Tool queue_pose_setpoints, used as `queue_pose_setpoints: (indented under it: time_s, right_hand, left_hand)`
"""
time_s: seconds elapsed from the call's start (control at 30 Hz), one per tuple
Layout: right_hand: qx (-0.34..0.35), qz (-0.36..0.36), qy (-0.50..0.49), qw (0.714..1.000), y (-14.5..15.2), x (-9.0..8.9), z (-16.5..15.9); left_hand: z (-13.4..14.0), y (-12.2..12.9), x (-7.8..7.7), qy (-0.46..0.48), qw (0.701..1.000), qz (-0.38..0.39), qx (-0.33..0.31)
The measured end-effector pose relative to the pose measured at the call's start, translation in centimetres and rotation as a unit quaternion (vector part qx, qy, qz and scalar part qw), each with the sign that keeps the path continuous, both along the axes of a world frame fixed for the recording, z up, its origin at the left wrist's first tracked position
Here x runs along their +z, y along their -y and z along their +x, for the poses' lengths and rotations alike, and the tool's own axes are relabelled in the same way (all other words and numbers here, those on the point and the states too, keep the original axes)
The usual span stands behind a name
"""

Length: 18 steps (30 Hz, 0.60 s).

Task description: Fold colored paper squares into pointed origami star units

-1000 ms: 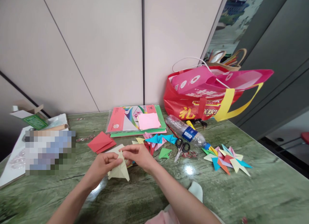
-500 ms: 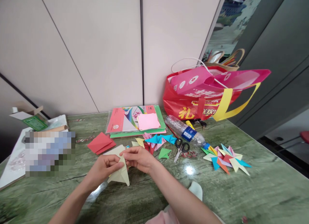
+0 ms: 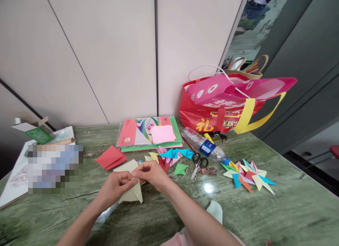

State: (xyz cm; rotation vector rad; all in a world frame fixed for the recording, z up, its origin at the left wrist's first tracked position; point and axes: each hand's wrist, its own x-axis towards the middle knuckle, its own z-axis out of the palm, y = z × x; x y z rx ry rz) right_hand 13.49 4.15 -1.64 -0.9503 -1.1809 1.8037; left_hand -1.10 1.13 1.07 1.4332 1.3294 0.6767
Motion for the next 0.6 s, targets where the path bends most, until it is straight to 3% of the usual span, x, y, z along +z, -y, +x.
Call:
queue_pose_setpoints:
  time_s: [0.27, 0.6]
  right_hand:
    - [-0.027, 0.067, 0.023, 0.997, 0.47, 0.80, -0.29]
    - [-0.014, 0.144, 0.061, 0.988, 0.24, 0.38, -0.32]
  left_hand:
    - [-0.05, 0.00, -0.65, 0.020, 1.000, -0.006, -0.004]
    - [-0.04, -0.04, -0.79, 0.061, 0.997, -0.019, 0.038]
